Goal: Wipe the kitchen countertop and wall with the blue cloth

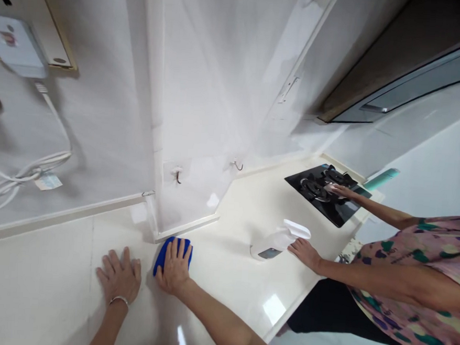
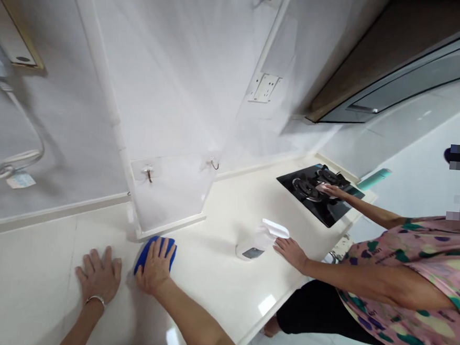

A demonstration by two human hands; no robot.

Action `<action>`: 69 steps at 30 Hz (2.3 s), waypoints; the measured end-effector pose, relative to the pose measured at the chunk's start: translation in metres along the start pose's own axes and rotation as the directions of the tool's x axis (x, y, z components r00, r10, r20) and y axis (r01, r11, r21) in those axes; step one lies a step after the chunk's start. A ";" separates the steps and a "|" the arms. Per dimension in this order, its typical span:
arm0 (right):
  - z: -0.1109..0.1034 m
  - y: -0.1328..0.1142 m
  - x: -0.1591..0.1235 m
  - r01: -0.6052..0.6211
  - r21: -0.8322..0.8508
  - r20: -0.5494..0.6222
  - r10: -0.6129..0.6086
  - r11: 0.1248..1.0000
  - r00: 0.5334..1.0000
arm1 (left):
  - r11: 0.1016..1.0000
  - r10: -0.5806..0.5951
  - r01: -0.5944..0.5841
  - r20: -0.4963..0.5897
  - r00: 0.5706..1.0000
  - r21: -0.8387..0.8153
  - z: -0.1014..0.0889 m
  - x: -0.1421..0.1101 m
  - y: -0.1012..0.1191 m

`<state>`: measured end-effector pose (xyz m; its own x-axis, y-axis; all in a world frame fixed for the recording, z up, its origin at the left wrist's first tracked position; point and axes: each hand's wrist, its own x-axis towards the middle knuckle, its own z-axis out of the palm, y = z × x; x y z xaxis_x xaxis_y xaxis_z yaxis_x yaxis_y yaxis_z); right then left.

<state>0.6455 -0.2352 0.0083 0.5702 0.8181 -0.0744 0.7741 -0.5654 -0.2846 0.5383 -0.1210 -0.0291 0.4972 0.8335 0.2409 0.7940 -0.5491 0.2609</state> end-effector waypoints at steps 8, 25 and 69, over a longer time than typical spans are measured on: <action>-0.021 0.005 -0.035 0.376 0.249 0.044 -0.398 0.893 0.916 | 1.000 -0.029 0.028 0.077 0.997 0.010 -0.016 0.003 0.003; -0.014 0.127 -0.220 -0.022 0.120 -0.088 0.033 0.993 0.996 | 0.999 -0.041 0.044 0.185 0.982 -0.012 -0.025 0.003 0.007; -0.009 -0.013 0.025 0.264 -0.005 -0.218 -0.259 0.964 0.941 | 0.998 0.029 -0.029 0.001 1.000 0.052 -0.004 -0.001 -0.004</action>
<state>0.6523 -0.2081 0.0185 0.3960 0.8934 0.2123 0.8987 -0.3296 -0.2893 0.5335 -0.1196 -0.0264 0.5206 0.8171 0.2476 0.7961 -0.5693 0.2050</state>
